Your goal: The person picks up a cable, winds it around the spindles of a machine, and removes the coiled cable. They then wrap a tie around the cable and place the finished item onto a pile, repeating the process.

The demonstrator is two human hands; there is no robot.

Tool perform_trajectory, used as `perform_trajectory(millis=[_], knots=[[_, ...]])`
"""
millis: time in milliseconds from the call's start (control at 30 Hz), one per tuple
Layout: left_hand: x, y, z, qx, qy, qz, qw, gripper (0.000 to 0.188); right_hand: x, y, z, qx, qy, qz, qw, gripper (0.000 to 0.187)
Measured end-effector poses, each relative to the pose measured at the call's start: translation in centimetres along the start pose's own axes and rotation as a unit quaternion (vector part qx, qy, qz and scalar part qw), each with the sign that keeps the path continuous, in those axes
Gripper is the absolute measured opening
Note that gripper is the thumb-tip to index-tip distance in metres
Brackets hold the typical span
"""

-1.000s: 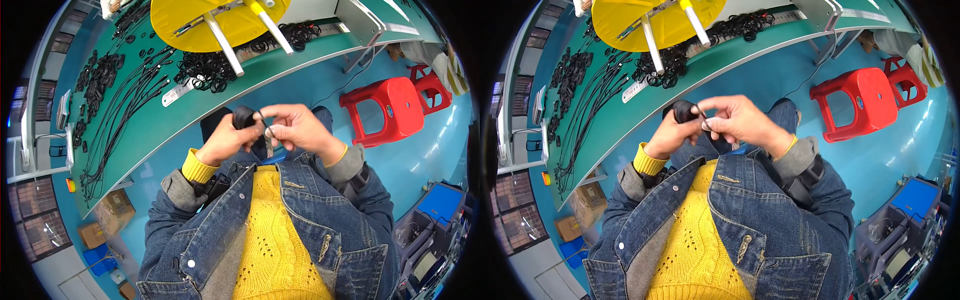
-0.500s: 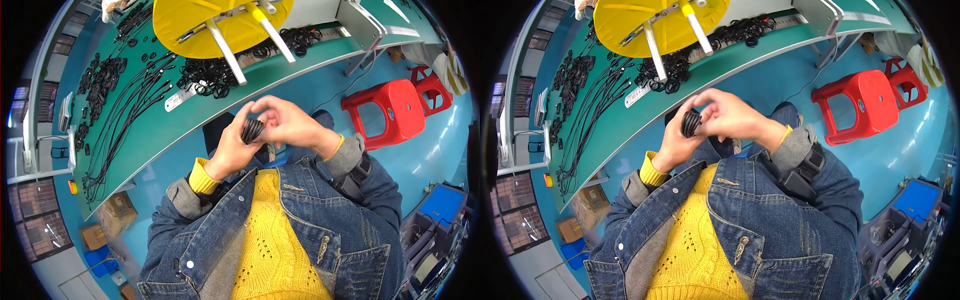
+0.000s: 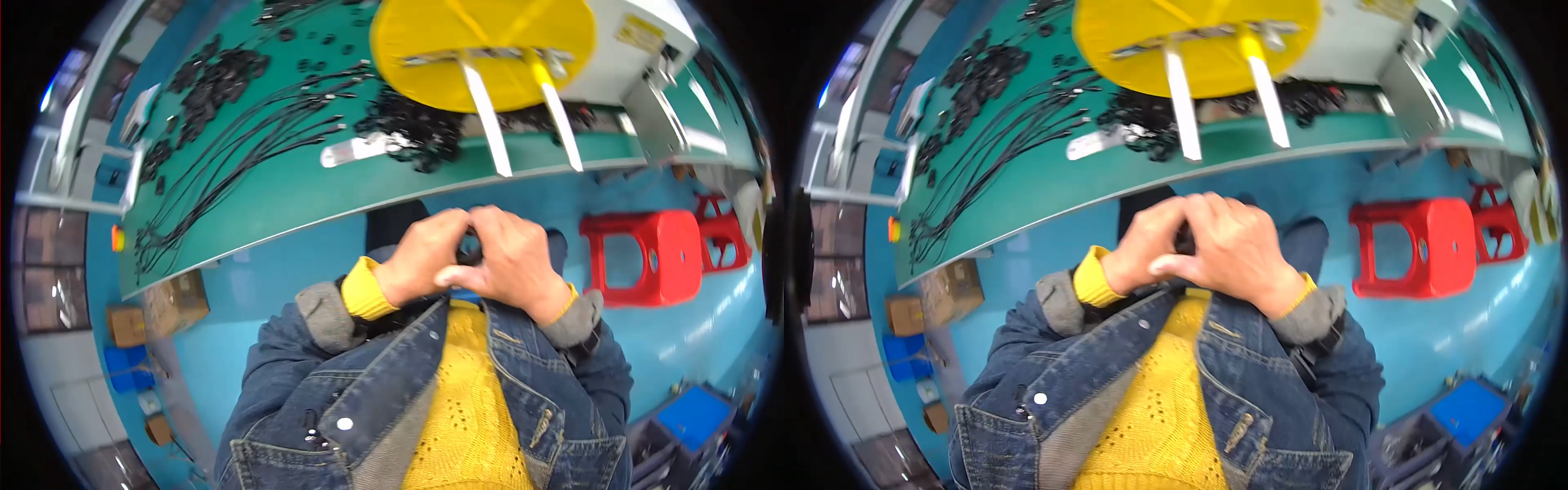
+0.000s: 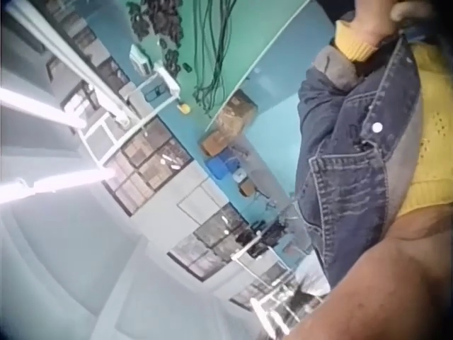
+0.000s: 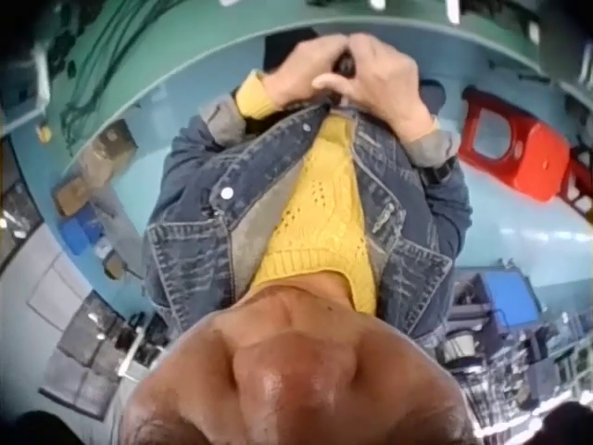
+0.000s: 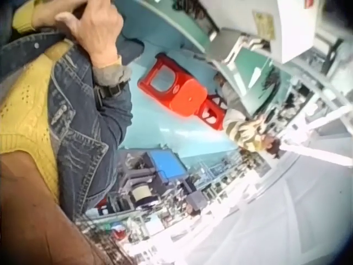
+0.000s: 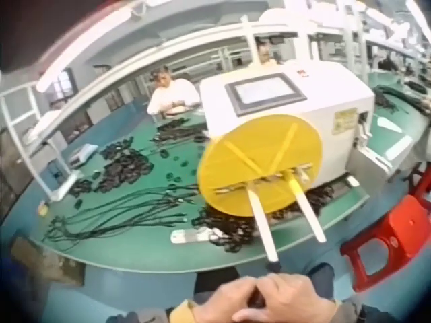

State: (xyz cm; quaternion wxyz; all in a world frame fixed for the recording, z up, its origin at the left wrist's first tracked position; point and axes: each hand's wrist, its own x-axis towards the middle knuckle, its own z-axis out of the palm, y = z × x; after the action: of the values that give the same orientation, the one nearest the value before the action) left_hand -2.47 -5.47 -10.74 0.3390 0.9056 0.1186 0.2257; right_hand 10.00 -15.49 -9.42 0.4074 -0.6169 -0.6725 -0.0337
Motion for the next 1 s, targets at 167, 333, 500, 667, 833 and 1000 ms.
perform_trajectory(millis=[167, 333, 500, 667, 833, 1000], knots=[[-1.1, -0.6, 1.1, -0.075, -0.025, 0.065, 0.995, 0.025, -0.6, -0.3, -0.5, -0.037, -0.04, -0.05, 0.997, 0.045], [-2.0, -1.5, 1.3, -0.064, -0.006, 0.111, 0.992, 0.027, -1.5, -0.9, 0.9, 0.052, -0.025, -0.021, 0.998, 0.038], [-1.1, -1.8, -1.7, -0.155, -0.193, -0.12, 0.962, 0.022, -0.5, -1.1, 0.9, 0.113, -0.075, 0.119, 0.984, 0.032], [0.8, -4.5, -13.2, -0.2, -0.133, -0.389, 0.889, 0.023, -2.0, 0.6, 0.6, 0.124, -0.154, 0.183, 0.963, 0.034], [2.0, -17.6, -29.1, -0.258, 0.392, -0.329, 0.819, 0.047, -2.5, 0.1, 0.9, 0.115, -0.198, 0.19, 0.955, 0.028], [1.3, -22.0, -24.9, 0.209, 0.143, -0.379, 0.89, 0.058, -2.9, 0.3, 1.8, 0.096, -0.195, 0.196, 0.956, 0.023]])
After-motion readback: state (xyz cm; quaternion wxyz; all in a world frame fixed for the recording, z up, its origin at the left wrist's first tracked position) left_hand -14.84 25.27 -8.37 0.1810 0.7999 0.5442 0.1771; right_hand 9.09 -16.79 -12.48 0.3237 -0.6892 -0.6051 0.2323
